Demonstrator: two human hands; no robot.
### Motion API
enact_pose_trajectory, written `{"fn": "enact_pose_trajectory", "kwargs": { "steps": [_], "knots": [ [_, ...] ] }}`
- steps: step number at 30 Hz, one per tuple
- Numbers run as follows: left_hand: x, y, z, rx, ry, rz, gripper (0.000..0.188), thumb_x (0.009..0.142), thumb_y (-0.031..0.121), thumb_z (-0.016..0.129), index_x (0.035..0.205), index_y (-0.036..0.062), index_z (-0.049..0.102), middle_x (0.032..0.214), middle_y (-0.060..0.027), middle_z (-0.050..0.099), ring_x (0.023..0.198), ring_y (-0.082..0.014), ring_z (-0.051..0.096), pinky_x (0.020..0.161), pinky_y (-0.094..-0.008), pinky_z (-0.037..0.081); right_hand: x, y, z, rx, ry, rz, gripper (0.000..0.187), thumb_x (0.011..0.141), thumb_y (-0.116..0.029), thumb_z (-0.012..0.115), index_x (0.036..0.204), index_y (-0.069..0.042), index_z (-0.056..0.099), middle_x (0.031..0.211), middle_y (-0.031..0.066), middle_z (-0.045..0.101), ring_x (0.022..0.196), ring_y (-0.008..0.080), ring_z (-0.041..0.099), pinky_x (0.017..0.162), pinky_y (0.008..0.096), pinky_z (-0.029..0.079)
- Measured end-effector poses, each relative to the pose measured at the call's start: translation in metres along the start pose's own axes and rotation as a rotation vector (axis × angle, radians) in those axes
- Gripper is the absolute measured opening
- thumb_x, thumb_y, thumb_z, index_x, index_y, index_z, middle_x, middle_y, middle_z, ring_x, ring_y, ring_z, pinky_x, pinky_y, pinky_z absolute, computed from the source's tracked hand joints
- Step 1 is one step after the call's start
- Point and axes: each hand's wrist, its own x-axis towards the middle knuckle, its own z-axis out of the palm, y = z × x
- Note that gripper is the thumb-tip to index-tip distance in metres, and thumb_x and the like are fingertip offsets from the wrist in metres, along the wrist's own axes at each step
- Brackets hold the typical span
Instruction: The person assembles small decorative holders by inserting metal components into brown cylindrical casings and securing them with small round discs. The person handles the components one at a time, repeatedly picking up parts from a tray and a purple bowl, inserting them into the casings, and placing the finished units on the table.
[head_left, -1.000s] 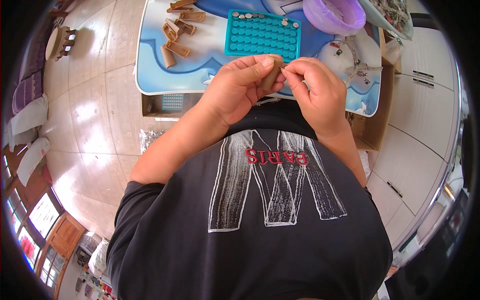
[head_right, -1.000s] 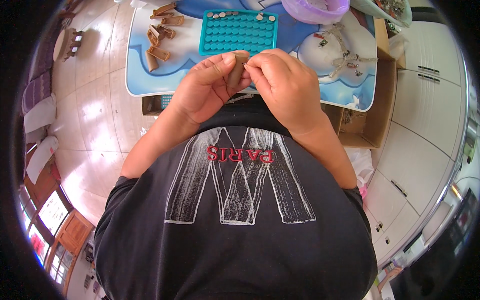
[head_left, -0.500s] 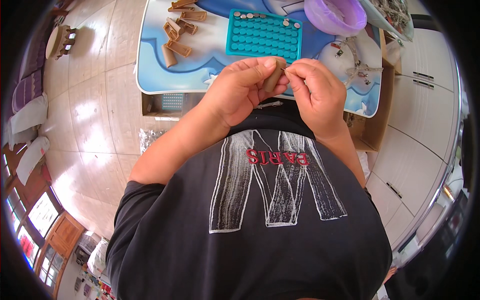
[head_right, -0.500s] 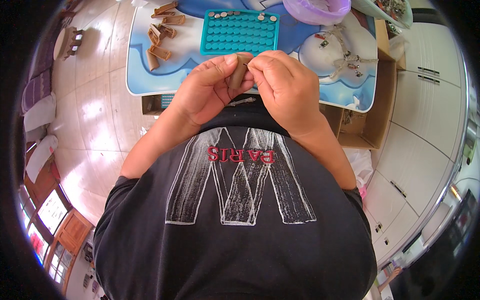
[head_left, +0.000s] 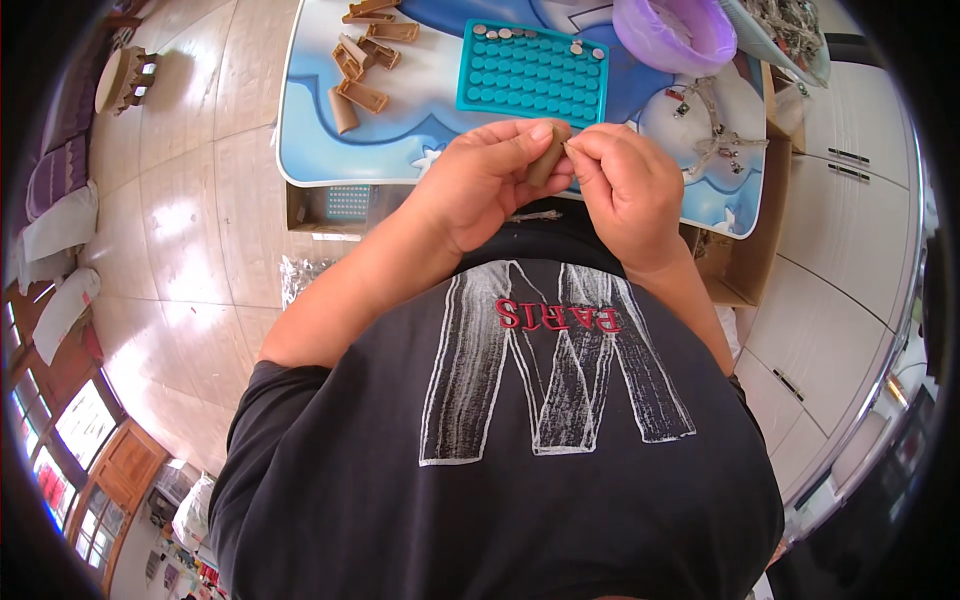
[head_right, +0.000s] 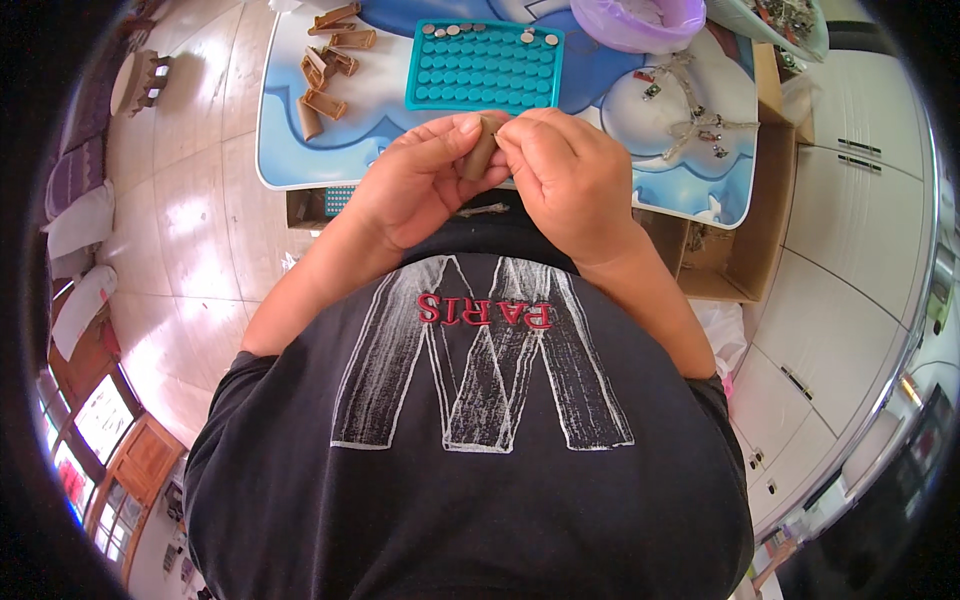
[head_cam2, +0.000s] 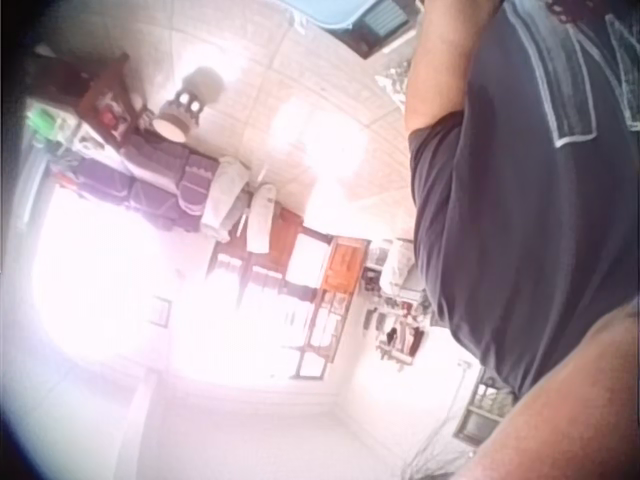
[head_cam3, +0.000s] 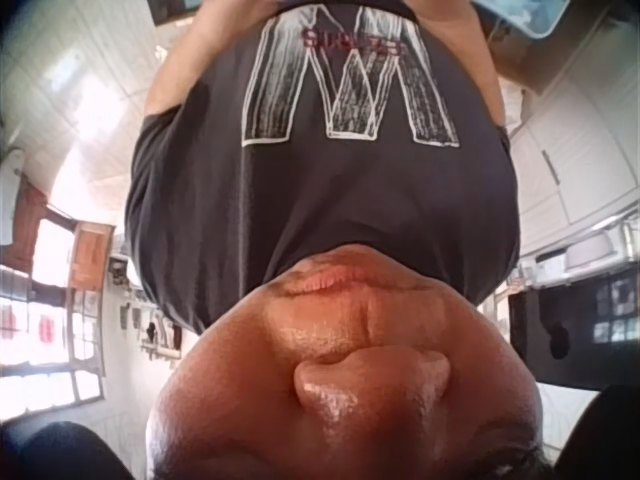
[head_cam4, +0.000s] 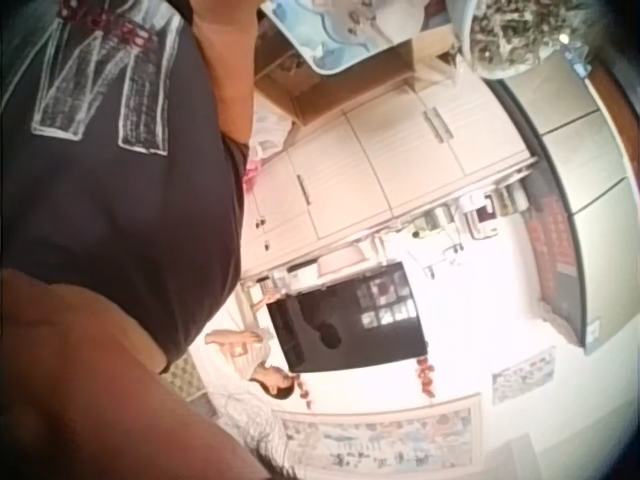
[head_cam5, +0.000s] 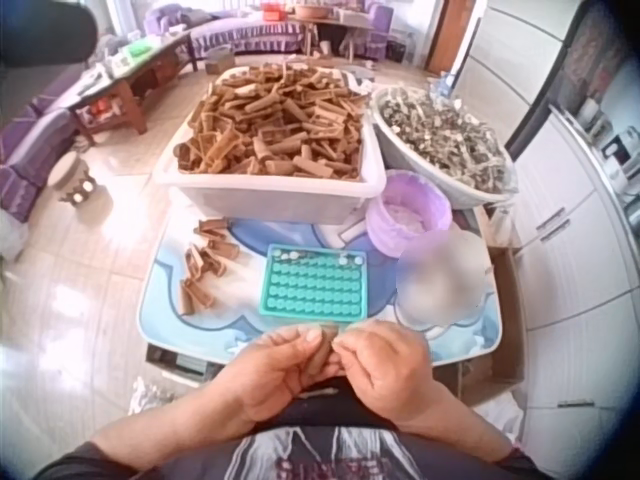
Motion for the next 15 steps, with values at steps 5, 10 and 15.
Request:
{"fn": "enact_pose_trajectory", "kwargs": {
  "steps": [5,10,15],
  "knots": [
    [-0.010,0.011,0.015,0.164,0.064,-0.048,0.026,0.093,0.020,0.052,0.102,-0.0039,0.058,0.094,-0.0067,0.061,0.085,-0.0133,0.061,0.083,-0.0254,0.050,-0.003,0.001,-0.010,0.662,-0.077,0.491,0.015,0.082,-0.009,0.066,0.093,-0.001,0.060,0.076,0.0026,0.061,0.067,0.0109,0.057,0.058,0.0254,0.044],
    [-0.010,0.019,0.015,0.549,0.023,0.029,0.025,0.090,0.021,0.057,0.101,-0.0018,0.058,0.095,-0.0063,0.062,0.083,-0.0145,0.062,0.081,-0.0282,0.050,-0.005,0.004,-0.023,1.068,-0.257,0.720,0.026,0.083,-0.016,0.067,0.100,0.002,0.059,0.076,-0.0005,0.057,0.067,0.0044,0.051,0.059,0.0185,0.041],
    [-0.009,0.082,-0.025,2.016,0.475,0.898,0.027,0.078,0.005,0.061,0.105,0.0088,0.063,0.102,-0.0080,0.061,0.097,-0.0271,0.056,0.083,-0.0354,0.045,-0.042,0.051,-0.094,1.008,0.069,0.648,0.053,0.080,-0.044,0.066,0.097,0.005,0.053,0.082,0.0061,0.053,0.065,0.0089,0.048,0.058,0.0202,0.040]
  ]
}}
